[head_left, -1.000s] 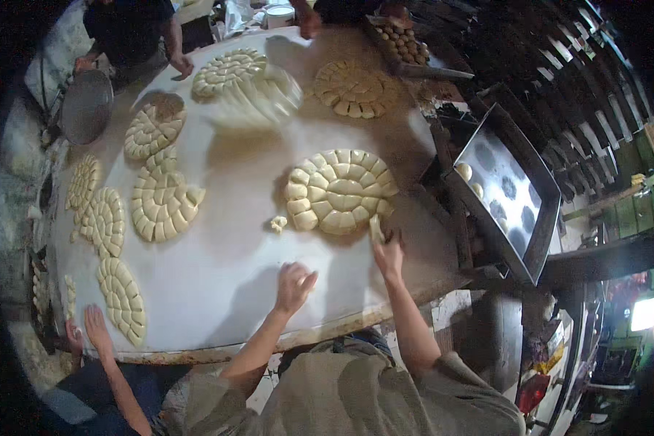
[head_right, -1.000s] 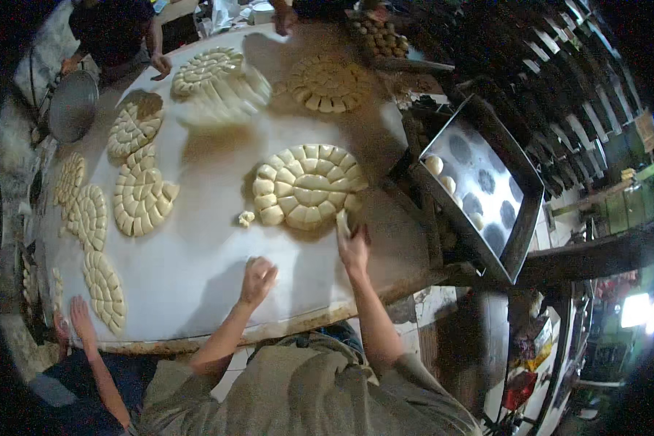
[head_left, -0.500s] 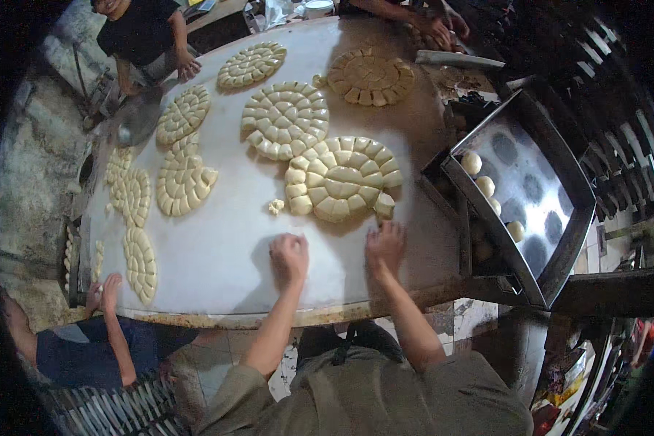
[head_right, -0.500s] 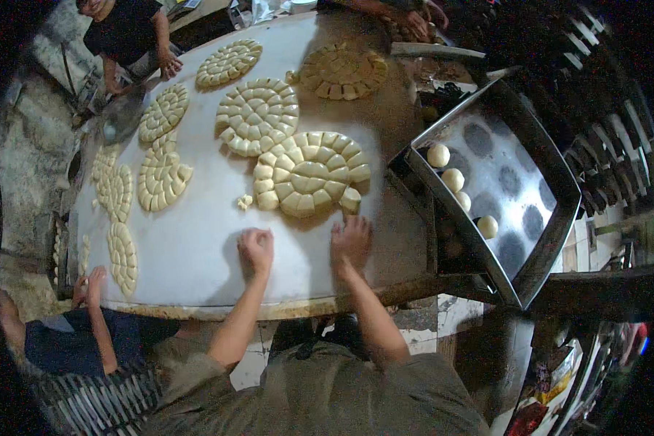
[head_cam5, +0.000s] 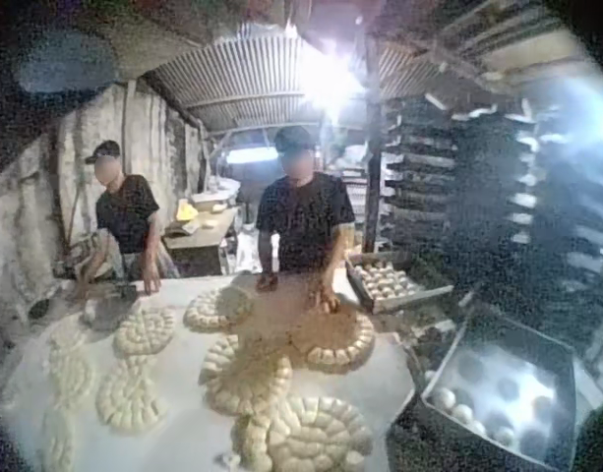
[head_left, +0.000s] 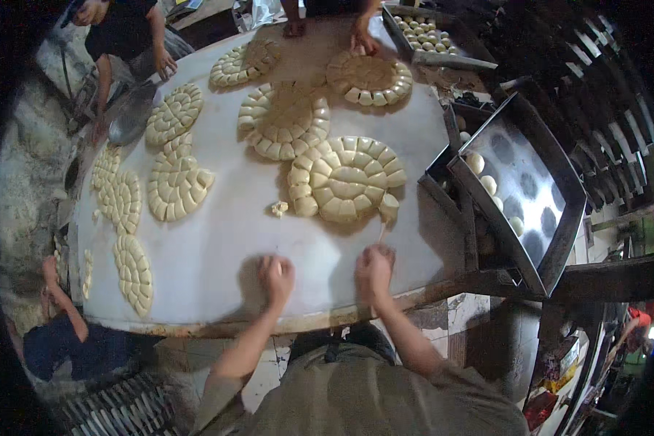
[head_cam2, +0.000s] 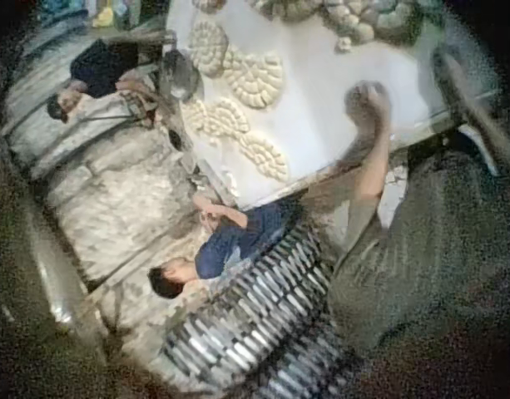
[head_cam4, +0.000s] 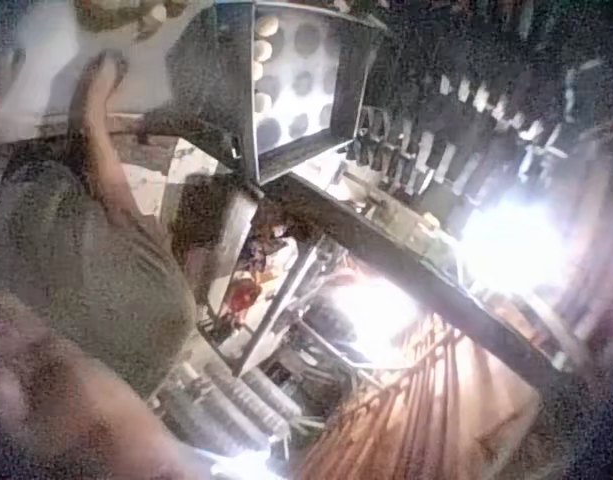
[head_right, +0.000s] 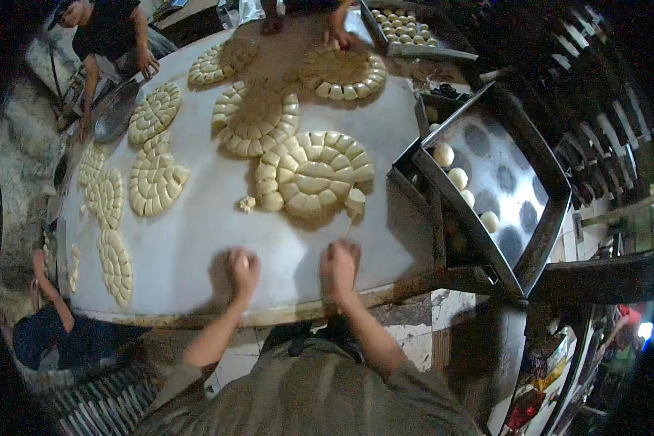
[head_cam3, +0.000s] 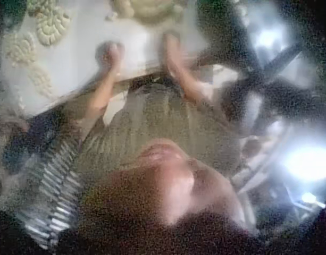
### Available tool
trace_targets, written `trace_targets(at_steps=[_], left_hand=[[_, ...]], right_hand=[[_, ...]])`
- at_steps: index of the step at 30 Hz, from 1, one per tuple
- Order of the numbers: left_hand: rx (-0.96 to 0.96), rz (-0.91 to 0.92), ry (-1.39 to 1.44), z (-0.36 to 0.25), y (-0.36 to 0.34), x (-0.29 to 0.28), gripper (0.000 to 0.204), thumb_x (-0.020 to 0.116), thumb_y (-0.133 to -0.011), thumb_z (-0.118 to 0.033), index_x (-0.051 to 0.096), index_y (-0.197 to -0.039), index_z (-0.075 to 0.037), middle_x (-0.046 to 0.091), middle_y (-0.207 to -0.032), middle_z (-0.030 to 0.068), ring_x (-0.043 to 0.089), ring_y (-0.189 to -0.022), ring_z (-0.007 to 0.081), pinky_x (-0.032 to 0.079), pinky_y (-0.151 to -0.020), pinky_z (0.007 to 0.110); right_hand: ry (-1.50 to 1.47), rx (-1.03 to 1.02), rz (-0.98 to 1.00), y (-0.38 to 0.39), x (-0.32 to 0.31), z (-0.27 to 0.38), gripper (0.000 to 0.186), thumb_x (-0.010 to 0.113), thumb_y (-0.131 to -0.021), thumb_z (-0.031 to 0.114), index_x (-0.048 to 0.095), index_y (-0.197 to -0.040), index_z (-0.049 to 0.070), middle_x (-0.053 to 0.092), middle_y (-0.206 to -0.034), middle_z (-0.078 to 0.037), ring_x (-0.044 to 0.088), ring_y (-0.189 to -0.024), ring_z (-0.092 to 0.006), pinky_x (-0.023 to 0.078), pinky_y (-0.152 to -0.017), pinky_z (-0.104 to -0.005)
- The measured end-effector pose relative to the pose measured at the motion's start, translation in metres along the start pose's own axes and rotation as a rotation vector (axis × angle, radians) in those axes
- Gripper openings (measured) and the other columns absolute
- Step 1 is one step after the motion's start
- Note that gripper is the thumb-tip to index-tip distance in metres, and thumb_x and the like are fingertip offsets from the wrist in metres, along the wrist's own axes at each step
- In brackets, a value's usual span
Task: Shaping bread dough into decorative patterns and rolls, and placing them onto baking trays in a commercial bakery.
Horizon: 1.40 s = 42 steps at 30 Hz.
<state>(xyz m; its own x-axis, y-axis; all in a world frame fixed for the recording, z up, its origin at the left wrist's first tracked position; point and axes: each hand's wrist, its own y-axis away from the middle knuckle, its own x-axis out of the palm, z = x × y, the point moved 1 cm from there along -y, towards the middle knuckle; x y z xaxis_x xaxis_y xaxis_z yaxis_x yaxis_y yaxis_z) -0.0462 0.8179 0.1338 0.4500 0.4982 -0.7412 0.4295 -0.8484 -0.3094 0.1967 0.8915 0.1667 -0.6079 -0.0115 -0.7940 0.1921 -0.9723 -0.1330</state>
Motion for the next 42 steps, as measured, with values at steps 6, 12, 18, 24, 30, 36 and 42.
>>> trace_targets(at_steps=[6,12,18,24,30,36,42], left_hand=[[-0.214,0.0,-0.361,0.077,-0.031,-0.082,0.014,0.062,-0.073,-0.013,0.057,-0.083,-0.005,0.056,-0.086,0.0131,0.052,-0.091,0.0346,0.04,-0.08,0.048],[0.005,0.197,-0.254,0.036,-0.013,-0.057,0.004,0.061,-0.07,-0.008,0.058,-0.071,-0.005,0.058,-0.083,0.0112,0.055,-0.083,0.0284,0.045,-0.07,0.043],[0.024,-0.071,-0.383,0.129,-0.059,-0.118,0.007,0.062,-0.068,-0.011,0.057,-0.07,-0.006,0.055,-0.078,0.0126,0.052,-0.08,0.0319,0.042,-0.074,0.045],[0.015,0.133,-0.226,0.093,-0.041,-0.075,0.008,0.06,-0.072,-0.007,0.054,-0.075,-0.002,0.056,-0.084,0.0153,0.051,-0.087,0.0344,0.042,-0.08,0.045],[-0.095,-0.048,-0.313,0.143,-0.034,-0.13,0.008,0.058,-0.073,-0.01,0.054,-0.076,-0.004,0.052,-0.086,0.0129,0.048,-0.088,0.0323,0.037,-0.081,0.045],[-0.084,0.254,-0.473,0.162,-0.048,-0.104,0.013,0.058,-0.074,-0.011,0.059,-0.084,-0.003,0.056,-0.089,0.0138,0.048,-0.096,0.0342,0.036,-0.091,0.047],[-0.659,0.176,0.309,0.112,-0.041,-0.143,0.026,0.063,-0.079,-0.018,0.064,-0.099,-0.002,0.064,-0.094,0.0119,0.059,-0.084,0.0233,0.047,-0.073,0.03]], right_hand=[[0.256,0.218,-0.158,0.001,-0.028,-0.049,0.025,0.057,-0.076,0.02,0.056,-0.095,0.003,0.053,-0.105,-0.017,0.045,-0.104,-0.0343,0.035,-0.088,-0.0496],[0.114,-0.053,-0.032,0.018,0.042,-0.014,0.02,0.056,-0.083,0.02,0.056,-0.094,0.003,0.056,-0.099,-0.017,0.05,-0.096,-0.0372,0.036,-0.09,-0.0475],[0.322,0.289,-0.239,-0.009,-0.022,-0.037,0.019,0.056,-0.083,0.021,0.056,-0.091,0.005,0.057,-0.099,-0.016,0.051,-0.095,-0.0363,0.038,-0.088,-0.0483],[-0.017,0.395,-0.102,-0.004,0.029,-0.016,0.018,0.053,-0.084,0.02,0.057,-0.088,0.003,0.055,-0.102,-0.015,0.048,-0.1,-0.0344,0.038,-0.086,-0.0482],[0.176,0.061,-0.418,0.003,-0.034,-0.024,0.011,0.058,-0.076,0.01,0.055,-0.083,0.003,0.053,-0.094,-0.016,0.046,-0.091,-0.0357,0.04,-0.079,-0.0452],[0.142,0.117,0.058,-0.015,-0.001,-0.036,0.019,0.06,-0.074,0.014,0.055,-0.087,0.003,0.051,-0.101,-0.017,0.044,-0.1,-0.0373,0.036,-0.089,-0.047],[-0.058,-0.268,0.212,0.023,-0.033,-0.03,0.028,0.059,-0.065,0.008,0.057,-0.092,0.003,0.053,-0.1,-0.018,0.046,-0.099,-0.0399,0.041,-0.086,-0.0458]])
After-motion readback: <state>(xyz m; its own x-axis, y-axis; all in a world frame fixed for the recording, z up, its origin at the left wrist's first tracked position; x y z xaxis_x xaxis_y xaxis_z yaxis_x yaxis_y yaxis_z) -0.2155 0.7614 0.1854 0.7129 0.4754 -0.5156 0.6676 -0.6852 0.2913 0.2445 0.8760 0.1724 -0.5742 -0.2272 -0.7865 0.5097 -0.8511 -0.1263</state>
